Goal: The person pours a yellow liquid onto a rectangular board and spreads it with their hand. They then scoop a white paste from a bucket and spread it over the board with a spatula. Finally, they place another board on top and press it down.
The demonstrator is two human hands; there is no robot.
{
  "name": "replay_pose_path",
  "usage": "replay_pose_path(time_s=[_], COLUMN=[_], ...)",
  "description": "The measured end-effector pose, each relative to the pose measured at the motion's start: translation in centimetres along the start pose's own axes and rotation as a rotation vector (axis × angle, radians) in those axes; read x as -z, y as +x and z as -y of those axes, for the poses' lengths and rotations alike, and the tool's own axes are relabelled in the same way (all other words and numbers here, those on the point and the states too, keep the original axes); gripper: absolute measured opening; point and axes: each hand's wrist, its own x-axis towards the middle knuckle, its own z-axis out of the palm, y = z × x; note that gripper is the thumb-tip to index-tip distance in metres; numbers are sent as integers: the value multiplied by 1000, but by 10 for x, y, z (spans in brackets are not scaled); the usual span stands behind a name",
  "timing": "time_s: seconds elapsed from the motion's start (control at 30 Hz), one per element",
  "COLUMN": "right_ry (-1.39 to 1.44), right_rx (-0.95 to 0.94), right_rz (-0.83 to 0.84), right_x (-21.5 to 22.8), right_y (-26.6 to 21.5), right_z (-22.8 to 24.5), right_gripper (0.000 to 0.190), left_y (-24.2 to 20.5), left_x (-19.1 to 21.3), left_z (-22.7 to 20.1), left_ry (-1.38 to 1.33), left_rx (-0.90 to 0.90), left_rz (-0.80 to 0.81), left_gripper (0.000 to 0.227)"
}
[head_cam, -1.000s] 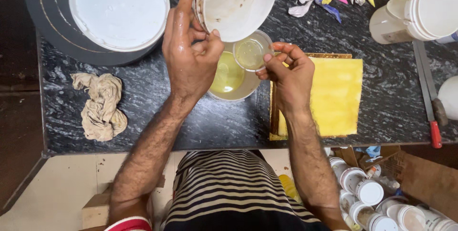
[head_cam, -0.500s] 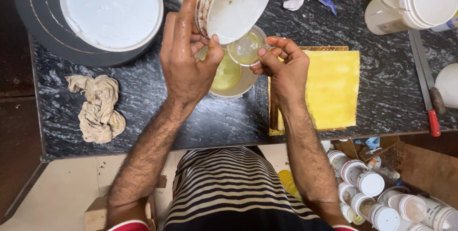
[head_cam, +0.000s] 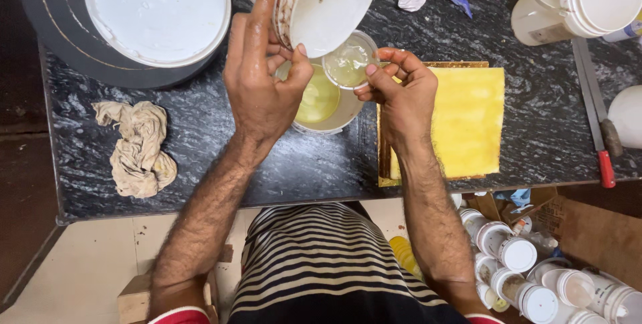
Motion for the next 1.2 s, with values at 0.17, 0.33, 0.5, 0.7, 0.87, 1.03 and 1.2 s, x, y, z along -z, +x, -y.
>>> replay_pose_path(time_s=[0.17, 0.33, 0.5, 0.7, 0.87, 1.03, 1.2], right_ry=[-107, -443, -847, -1042, -1188, -1364, -1298], right_rx=[59, 335, 727, 1083, 1329, 1632, 1640], right_rz=[-20, 52, 73, 48, 9, 15, 325], right_x=[-1, 4, 11, 6, 3, -6, -7], right_y=[-2, -11, -16, 0, -2, -11, -28], right_z=[4, 13, 28, 51, 67, 69, 58], right_gripper=[22, 18, 16, 11, 13, 14, 14], left_y=[8, 20, 19, -7, -19, -91, -146], left_x=[-12, -43, -76, -88, -72, -32, -51], left_z=[32, 92, 148, 179, 173, 103, 22], left_ry=[-152, -721, -466, -592, -684, 29, -706], left_rx=[80, 544, 484, 716, 860, 491, 1159], left_rz=[-61, -191, -241, -238, -204, -225, -141], left_gripper=[76, 37, 29, 46, 67, 63, 80])
